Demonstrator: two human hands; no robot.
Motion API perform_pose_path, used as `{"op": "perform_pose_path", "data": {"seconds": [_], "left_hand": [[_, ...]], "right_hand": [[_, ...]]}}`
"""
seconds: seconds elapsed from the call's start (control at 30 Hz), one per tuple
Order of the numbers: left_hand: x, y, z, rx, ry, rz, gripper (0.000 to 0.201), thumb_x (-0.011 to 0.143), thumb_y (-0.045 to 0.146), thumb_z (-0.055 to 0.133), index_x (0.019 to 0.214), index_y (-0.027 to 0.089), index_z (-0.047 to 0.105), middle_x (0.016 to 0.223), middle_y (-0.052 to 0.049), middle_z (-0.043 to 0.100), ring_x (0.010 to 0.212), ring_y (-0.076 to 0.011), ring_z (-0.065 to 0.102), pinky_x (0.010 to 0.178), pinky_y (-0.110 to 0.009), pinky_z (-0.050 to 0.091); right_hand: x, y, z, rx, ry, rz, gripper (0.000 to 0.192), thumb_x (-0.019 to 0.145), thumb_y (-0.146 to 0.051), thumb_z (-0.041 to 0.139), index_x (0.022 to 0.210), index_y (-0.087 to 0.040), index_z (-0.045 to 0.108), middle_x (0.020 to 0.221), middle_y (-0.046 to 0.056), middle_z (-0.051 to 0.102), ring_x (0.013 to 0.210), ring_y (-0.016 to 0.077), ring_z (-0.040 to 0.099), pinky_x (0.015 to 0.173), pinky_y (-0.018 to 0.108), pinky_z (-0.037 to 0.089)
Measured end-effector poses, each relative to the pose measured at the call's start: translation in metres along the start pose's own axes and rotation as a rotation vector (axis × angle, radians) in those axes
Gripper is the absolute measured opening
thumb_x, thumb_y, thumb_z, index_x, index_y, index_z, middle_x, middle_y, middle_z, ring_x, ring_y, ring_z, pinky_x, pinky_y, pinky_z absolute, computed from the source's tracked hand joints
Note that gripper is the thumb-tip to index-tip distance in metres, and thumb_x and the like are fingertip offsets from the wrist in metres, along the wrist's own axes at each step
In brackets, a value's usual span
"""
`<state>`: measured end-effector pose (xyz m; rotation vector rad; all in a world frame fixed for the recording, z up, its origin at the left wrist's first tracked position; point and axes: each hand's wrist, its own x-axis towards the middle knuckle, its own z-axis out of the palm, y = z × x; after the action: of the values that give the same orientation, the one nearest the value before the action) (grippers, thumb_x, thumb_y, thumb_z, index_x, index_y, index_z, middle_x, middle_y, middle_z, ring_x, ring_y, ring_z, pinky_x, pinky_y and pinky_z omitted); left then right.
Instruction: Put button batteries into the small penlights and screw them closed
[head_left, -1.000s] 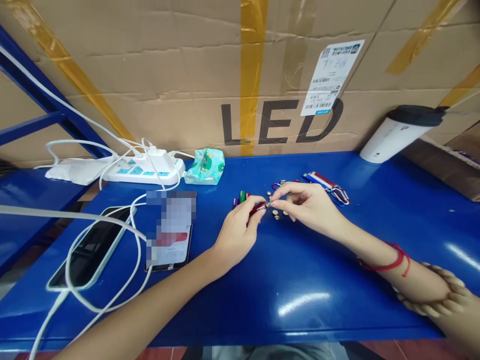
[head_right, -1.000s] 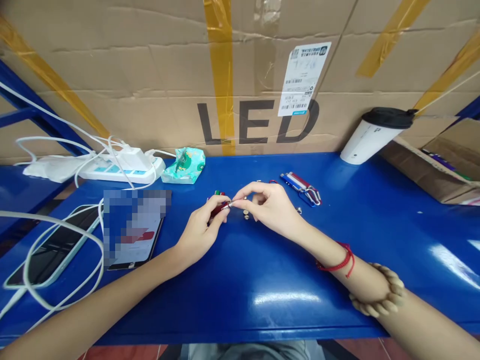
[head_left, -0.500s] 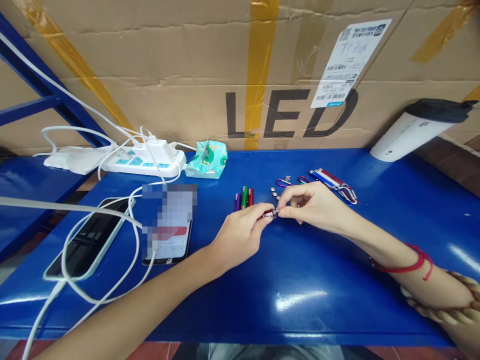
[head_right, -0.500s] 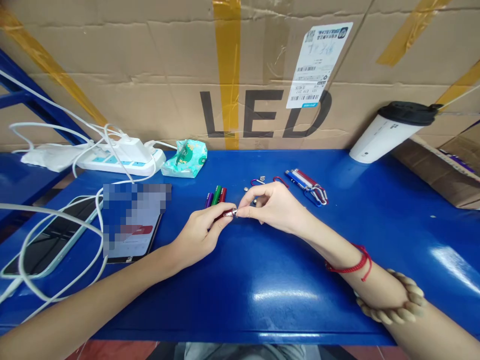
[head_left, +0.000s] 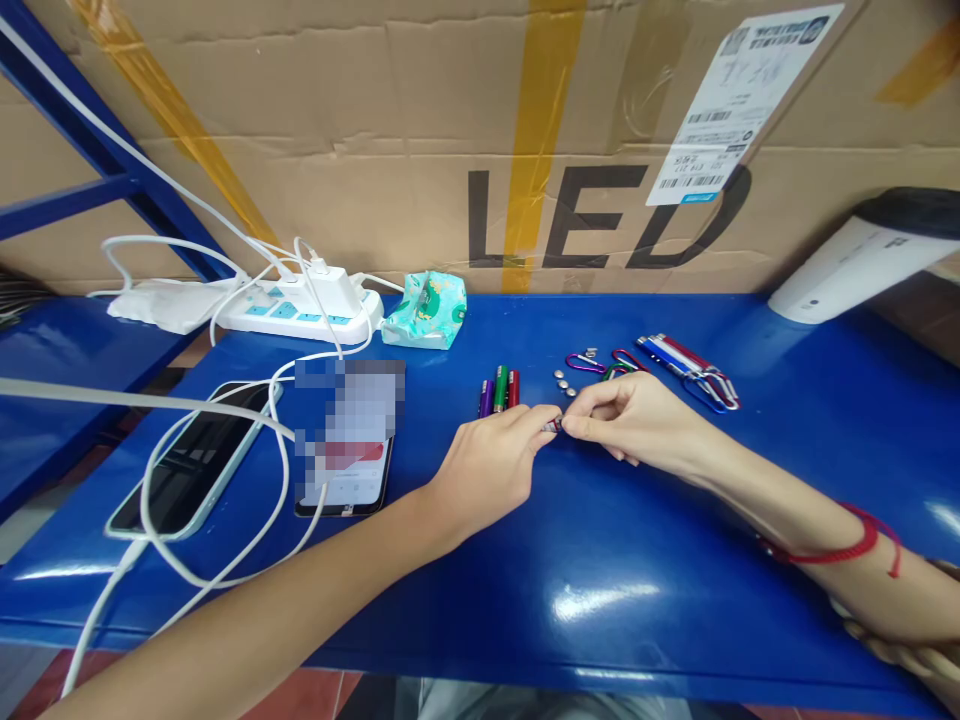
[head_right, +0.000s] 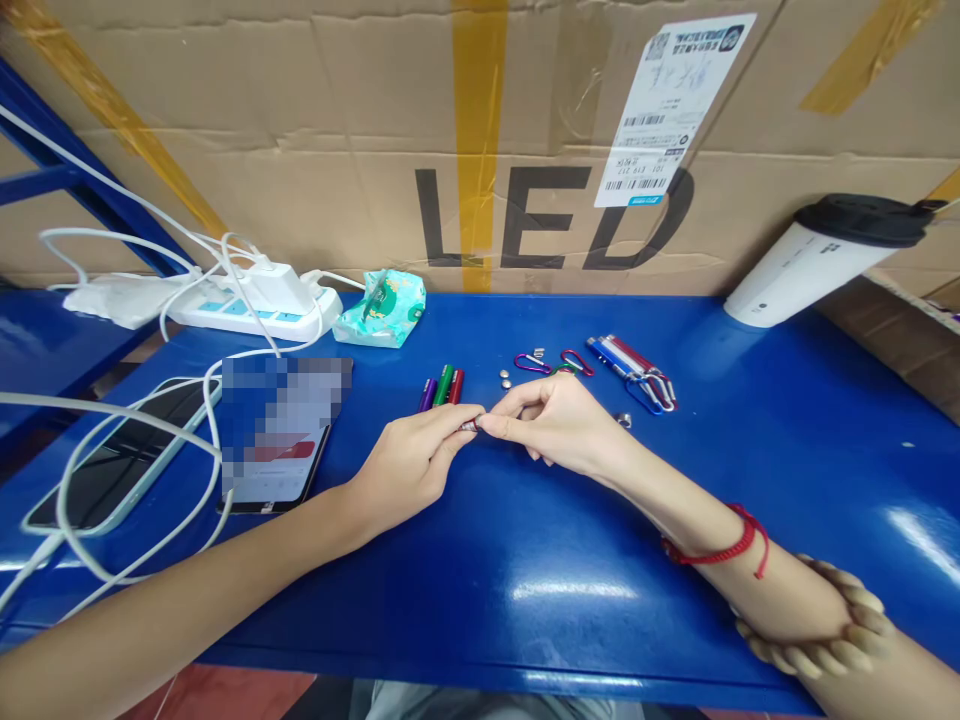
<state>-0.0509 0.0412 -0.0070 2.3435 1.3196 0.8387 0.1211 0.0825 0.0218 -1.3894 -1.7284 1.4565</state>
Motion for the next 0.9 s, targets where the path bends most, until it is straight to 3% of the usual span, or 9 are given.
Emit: {"op": "perform_pose_path", "data": {"seconds": [0.2,0.63,0.9], "left_hand": [[0.0015,0.0003,0.0002,-0.031,-0.014,-0.034,0.024,0.09,0.016,0.039,0.106,0.018,0.057,0.097,-0.006,0.068,0.082,-0.0181,0.064,0.074,-0.028,0.049],[0.0027,-0.0008,-0.0019,-0.192,0.012,-0.066,0.028,0.09,0.02,0.034,0.107,0.019,0.056,0.087,-0.004,0.064,0.078,-0.0169,0.06,0.074,-0.027,0.046],[0.0036,-0.0002,-0.0015,-0.181,0.04,-0.125,0.027,0.09,0.024,0.037,0.106,0.02,0.057,0.083,-0.003,0.065,0.072,-0.0166,0.06,0.071,-0.027,0.047]], "right_hand": [[-0.0013,-0.0006,-0.0006,0.032,-0.025,0.08,0.027,0.054,-0.039,0.078,0.059,-0.016,0.064,0.035,-0.007,0.042,0.03,0.0041,0.035,0.024,0.015,0.024],[-0.0046,-0.0045,0.002,0.163,-0.04,-0.008,0.029,0.058,-0.037,0.077,0.058,-0.015,0.058,0.036,-0.009,0.043,0.03,0.002,0.034,0.025,0.012,0.024],[0.0002,0.0031,0.0014,0.097,-0.029,-0.122,0.029,0.063,-0.039,0.074,0.064,-0.014,0.059,0.044,-0.007,0.049,0.033,0.0027,0.039,0.025,0.012,0.029]]}}
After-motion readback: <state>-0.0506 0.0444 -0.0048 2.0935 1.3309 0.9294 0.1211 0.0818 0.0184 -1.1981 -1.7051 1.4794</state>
